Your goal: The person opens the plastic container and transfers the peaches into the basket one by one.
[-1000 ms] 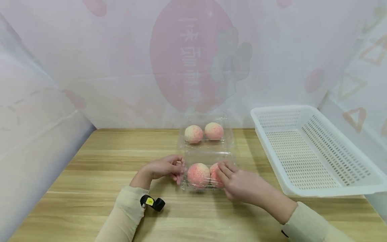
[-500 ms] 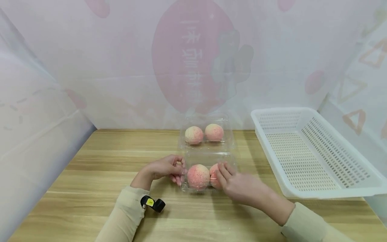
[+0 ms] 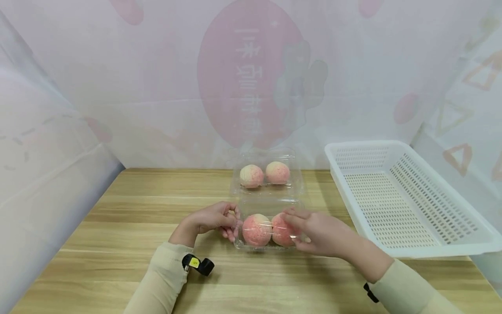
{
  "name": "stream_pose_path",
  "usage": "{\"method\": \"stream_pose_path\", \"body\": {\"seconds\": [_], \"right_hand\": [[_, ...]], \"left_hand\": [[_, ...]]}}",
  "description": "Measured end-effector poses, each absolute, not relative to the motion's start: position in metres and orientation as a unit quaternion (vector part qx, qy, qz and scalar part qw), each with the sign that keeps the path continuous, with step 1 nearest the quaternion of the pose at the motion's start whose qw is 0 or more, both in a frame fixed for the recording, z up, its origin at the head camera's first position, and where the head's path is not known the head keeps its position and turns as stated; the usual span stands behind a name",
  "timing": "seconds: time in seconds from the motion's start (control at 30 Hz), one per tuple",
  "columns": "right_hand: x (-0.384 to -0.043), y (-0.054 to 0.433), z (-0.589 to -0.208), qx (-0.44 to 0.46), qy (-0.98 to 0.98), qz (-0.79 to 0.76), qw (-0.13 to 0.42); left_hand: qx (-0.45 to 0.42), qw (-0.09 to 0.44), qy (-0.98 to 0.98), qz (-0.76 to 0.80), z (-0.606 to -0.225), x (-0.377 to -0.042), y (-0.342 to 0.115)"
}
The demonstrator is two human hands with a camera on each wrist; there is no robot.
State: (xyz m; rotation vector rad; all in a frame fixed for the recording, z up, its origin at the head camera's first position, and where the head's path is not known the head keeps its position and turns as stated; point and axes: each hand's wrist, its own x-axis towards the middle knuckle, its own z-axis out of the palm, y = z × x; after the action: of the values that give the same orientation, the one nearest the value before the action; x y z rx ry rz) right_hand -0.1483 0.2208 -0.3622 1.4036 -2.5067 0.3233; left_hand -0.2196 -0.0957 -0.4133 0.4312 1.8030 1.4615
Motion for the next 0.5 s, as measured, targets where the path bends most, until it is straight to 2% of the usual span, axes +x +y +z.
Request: {"method": "stream_pose_path", "body": {"seconds": [0.1,0.3,0.5], "right_hand": [[-0.155,0.222,-0.358,0.496,-0.845,0.154,0.129],[-0.162,0.227,-0.352,0.477,-0.837,0.260,0.062],[-0.168,0.231,-0.348,0.449,-0.837,0.312,0.029]], "left_hand": [[0.168,0.381,0.707,0.572,-0.414,-0.220,-0.096],[0.167,0.381,0.707,0.572,-0.414,-0.220,-0.097],[0.164,0.381,0.708,0.572,-0.414,-0.220,-0.098]]}}
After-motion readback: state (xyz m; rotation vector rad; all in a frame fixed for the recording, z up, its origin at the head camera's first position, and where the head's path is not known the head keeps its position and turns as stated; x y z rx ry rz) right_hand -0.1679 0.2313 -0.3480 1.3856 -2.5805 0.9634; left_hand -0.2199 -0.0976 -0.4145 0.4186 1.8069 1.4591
